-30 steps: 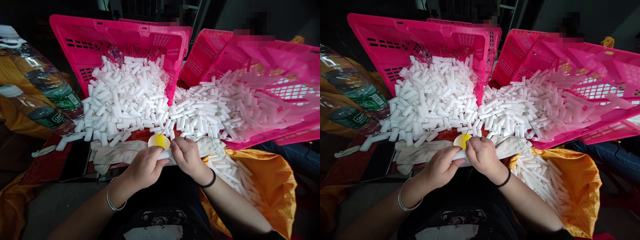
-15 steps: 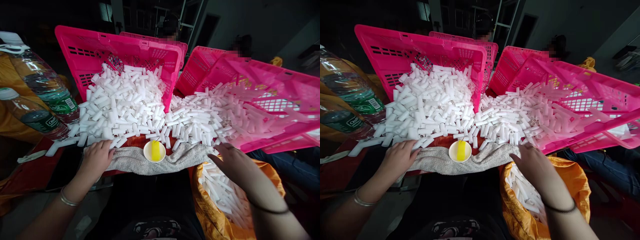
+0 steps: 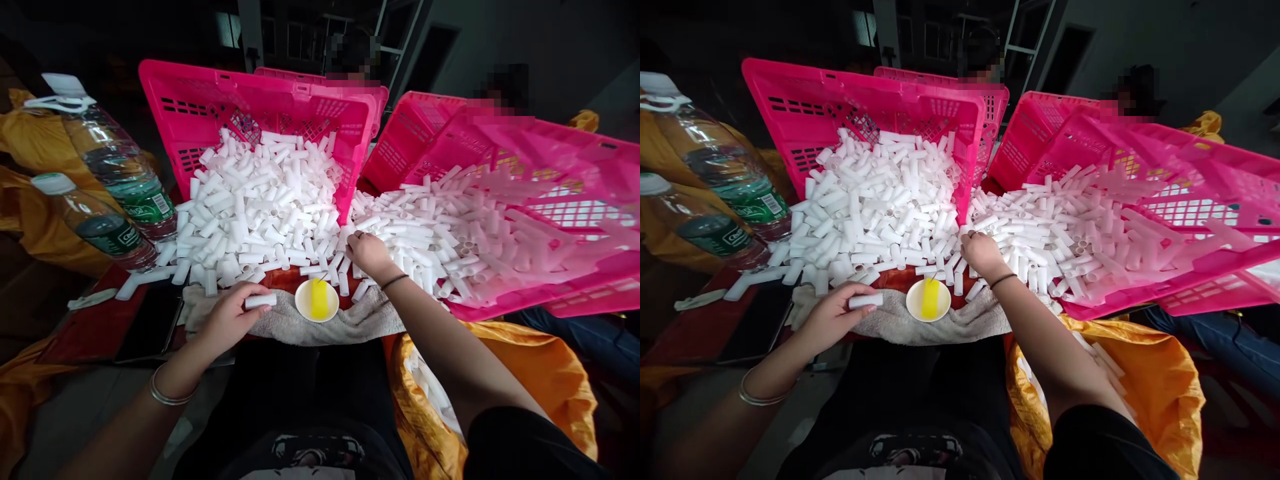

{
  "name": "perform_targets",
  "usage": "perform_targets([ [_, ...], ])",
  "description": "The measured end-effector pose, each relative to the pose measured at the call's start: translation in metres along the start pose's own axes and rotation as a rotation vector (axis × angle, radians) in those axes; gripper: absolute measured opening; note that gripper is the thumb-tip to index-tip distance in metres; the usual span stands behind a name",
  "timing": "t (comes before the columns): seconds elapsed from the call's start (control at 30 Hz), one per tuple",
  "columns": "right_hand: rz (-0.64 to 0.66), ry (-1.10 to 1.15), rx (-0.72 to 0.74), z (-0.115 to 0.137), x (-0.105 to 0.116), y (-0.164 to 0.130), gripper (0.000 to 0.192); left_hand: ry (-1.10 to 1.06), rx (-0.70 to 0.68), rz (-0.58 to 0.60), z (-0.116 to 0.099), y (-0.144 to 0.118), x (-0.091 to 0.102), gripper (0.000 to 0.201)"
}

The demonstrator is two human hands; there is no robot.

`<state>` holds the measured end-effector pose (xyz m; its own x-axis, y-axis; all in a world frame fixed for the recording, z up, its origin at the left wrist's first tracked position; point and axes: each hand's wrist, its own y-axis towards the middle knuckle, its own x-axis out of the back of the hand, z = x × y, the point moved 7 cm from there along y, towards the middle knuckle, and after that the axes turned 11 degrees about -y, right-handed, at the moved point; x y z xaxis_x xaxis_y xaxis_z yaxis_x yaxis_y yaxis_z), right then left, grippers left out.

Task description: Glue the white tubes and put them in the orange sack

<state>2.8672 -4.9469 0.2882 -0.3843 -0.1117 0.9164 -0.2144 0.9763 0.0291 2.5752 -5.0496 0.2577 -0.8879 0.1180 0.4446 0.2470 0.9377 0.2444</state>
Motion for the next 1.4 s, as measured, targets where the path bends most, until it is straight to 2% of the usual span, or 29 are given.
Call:
perform_targets([
  [0.13,-0.003,-0.031,0.018,0.002,-0.006,-0.015,0.035,0.281,-0.03,0.211,0.003,-0.003,-0.023,0.028],
  [0.23,0.022,-0.038,0.069,0.013,-0.014,-0.004,0.034,0.418,-0.045,0.25,-0.003,0.004,-0.03,0.028],
  [0.37,0.046,-0.031,0.06,0.021,-0.016,0.022,0.031,0.198,-0.116,0.242,-0.019,0.014,-0.036,0.019],
  [0.43,0.044,-0.017,0.035,0.019,-0.011,0.029,0.029,0.116,-0.124,0.238,-0.019,0.016,-0.038,0.02],
  [0.5,0.025,-0.013,-0.004,0.013,-0.002,0.026,0.028,0.168,-0.12,0.255,-0.013,0.015,-0.042,0.027],
  [0.57,-0.051,0.033,-0.1,0.0,0.011,0.009,0.028,0.272,-0.113,0.277,-0.007,0.013,-0.043,0.032],
  [0.63,-0.206,0.238,-0.236,-0.016,0.024,-0.023,0.029,0.3,-0.111,0.289,-0.005,0.01,-0.041,0.028],
  [0.7,-0.331,0.589,-0.309,-0.026,0.027,-0.06,0.026,0.196,-0.122,0.295,-0.008,0.008,-0.038,0.021],
  [0.73,-0.337,0.78,-0.292,-0.024,0.023,-0.077,0.025,0.113,-0.119,0.29,-0.01,0.007,-0.036,0.019],
  [0.8,-0.234,1.086,-0.172,-0.005,0.011,-0.101,0.025,-0.05,-0.078,0.253,-0.01,0.008,-0.032,0.019],
  [0.87,-0.133,1.25,-0.033,0.022,0.0,-0.115,0.024,-0.143,-0.007,0.216,-0.004,0.009,-0.031,0.021],
  [0.9,-0.13,1.266,0.012,0.032,-0.004,-0.117,0.023,-0.148,0.021,0.209,-0.001,0.01,-0.033,0.023],
  [0.97,-0.203,1.177,0.038,0.045,-0.007,-0.114,0.024,-0.072,0.018,0.234,0.002,0.01,-0.039,0.02],
  [1.07,-0.345,0.91,0.063,0.054,-0.009,-0.103,0.031,0.152,-0.067,0.293,-0.001,0.006,-0.047,0.021],
  [1.13,-0.393,0.776,0.139,0.058,-0.009,-0.098,0.032,0.304,-0.112,0.321,-0.003,0.002,-0.05,0.027],
  [1.2,-0.416,0.723,0.21,0.06,-0.009,-0.099,0.03,0.437,-0.127,0.315,-0.003,0.001,-0.049,0.024],
  [1.3,-0.392,0.786,0.239,0.056,-0.01,-0.103,0.025,0.499,-0.125,0.247,-0.003,0.006,-0.045,0.019],
  [1.4,-0.255,0.94,0.159,0.05,-0.018,-0.102,0.028,0.341,-0.107,0.227,-0.003,0.015,-0.044,0.028],
])
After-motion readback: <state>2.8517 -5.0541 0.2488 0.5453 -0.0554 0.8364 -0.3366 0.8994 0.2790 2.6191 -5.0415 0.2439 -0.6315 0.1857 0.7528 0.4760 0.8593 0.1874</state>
